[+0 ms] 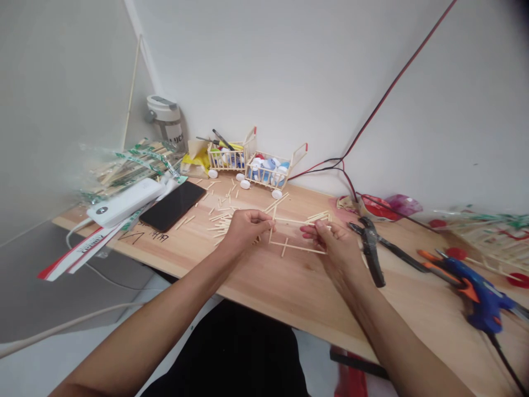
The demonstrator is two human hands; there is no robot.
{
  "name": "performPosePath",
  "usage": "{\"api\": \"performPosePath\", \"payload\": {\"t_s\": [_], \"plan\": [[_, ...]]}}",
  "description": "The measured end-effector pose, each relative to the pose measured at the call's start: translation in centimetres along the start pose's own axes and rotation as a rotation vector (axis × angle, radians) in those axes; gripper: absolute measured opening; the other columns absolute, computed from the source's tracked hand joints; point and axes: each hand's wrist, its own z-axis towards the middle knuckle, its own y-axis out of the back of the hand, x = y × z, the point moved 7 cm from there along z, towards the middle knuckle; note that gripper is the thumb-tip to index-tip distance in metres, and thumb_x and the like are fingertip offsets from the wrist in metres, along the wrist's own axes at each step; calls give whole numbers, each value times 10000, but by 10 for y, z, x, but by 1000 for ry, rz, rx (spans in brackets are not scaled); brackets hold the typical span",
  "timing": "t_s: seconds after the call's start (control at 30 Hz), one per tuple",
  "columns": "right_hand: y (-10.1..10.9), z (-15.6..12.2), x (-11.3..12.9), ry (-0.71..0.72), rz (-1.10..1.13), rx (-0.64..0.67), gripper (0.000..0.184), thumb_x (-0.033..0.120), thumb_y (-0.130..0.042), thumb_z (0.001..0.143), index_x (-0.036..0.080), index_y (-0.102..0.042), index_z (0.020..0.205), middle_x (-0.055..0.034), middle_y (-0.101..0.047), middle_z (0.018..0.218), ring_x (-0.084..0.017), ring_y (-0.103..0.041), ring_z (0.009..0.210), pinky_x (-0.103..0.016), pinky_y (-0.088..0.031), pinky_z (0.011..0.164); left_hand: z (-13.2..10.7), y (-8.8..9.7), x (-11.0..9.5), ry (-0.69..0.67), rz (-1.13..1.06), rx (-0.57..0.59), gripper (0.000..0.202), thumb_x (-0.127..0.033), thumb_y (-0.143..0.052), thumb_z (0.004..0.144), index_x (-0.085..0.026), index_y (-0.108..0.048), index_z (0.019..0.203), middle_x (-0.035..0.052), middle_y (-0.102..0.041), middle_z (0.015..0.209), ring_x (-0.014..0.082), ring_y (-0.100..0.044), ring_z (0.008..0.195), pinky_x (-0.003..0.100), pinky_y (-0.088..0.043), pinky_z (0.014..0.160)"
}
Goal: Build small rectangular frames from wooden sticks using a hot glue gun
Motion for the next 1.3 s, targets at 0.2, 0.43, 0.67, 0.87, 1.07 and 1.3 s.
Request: {"api": "performPosePath", "payload": {"t_s": [0.2,0.43,0.67,0.87,1.07,1.3], "plan": [[0,0,-1,-3,16,-9,289,446,-731,723,170,-650,755,-66,-747,818,-132,-666,649,-217,-455,582,0,0,0,-8,6,-2,172,-289,-721,651,-126,-695,701,23,-678,645,62,-485,469,184,-357,454],[-1,0,0,4,24,2,303,455,-740,711,169,-654,764,-68,-745,805,-134,-665,661,-214,-450,585,-1,0,2,-4,-12,7,185,-287,-723,654,-117,-695,720,24,-675,651,53,-467,466,177,-361,454],[0,0,0,0,2,0,304,459,-728,717,169,-657,772,-69,-745,803,-131,-667,663,-208,-451,584,-1,0,1,5,-14,-8,185,-292,-726,649,-120,-691,707,21,-671,634,54,-468,454,180,-359,446],[0,0,0,1,5,-2,313,461,-730,714,162,-655,770,-78,-743,800,-135,-665,651,-217,-458,589,-1,0,1,-3,-10,2,179,-287,-724,647,-120,-690,700,30,-684,649,64,-493,468,182,-371,455],[1,2,-3,-3,22,-5,305,455,-741,706,170,-653,765,-66,-740,787,-135,-669,666,-213,-463,597,-1,1,0,2,-8,-8,170,-278,-723,648,-120,-694,704,21,-677,636,60,-486,467,178,-357,451],[1,1,-2,-8,9,-8,313,466,-742,704,172,-656,767,-68,-740,797,-140,-667,665,-224,-470,594,-1,0,0,5,-10,3,173,-280,-726,648,-118,-692,701,25,-678,636,59,-481,465,180,-365,458]]}}
